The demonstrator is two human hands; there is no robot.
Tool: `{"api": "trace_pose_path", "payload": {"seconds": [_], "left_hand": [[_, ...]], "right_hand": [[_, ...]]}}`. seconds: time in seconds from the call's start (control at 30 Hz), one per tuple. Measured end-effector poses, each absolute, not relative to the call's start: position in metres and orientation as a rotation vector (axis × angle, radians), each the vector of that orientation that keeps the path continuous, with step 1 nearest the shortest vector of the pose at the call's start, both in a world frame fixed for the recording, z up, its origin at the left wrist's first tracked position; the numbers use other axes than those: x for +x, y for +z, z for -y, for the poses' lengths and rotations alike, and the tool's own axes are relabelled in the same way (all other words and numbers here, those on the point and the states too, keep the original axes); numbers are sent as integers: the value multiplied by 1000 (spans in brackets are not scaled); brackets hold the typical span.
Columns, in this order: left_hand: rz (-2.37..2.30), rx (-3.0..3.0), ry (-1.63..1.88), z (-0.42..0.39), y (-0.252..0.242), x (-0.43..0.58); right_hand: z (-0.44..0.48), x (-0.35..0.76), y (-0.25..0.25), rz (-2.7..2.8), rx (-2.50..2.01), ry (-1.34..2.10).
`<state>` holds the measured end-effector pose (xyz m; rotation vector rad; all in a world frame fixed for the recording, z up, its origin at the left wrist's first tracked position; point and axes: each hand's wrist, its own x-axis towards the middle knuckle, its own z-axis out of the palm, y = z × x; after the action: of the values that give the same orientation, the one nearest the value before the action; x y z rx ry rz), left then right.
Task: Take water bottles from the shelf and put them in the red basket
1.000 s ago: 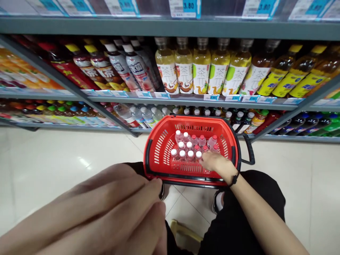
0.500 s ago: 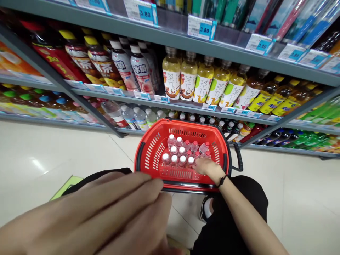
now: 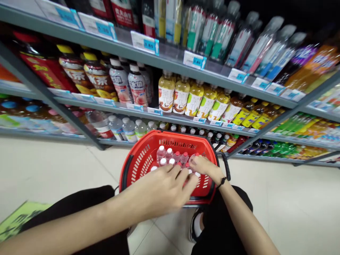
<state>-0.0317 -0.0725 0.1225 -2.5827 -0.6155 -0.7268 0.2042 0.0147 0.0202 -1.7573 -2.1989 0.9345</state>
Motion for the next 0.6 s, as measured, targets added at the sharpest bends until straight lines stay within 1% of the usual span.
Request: {"api": "trace_pose_path", "payload": {"seconds": [0.1,0.17,0.27,0.33,0.37,0.47,0.53,0.6], "left_hand": [[546,-2830,-298,51,82,-13],[576,-2919,-110,46,59,-8],[564,-3018,22,46,39,-6],[558,-3054,64,47,33,-6],[560,-3060,66,47,32,-7],[581,-3051,-6,43,33,-8],[642,-3064,-3,37,37,-11],[729,-3107,73,31,43,-13]], "right_hand": [[-47,222,80,2255,-1746,497],[-74,236,133,2172,-1744,168],[-117,252,218,1951,-1701,-250],[-145,259,270,1801,-1660,-555],[-158,261,293,1735,-1672,-650],[-191,266,341,1549,-1810,-766],[-208,268,356,1419,-1944,-723],[-221,269,360,1331,-2034,-658]]}}
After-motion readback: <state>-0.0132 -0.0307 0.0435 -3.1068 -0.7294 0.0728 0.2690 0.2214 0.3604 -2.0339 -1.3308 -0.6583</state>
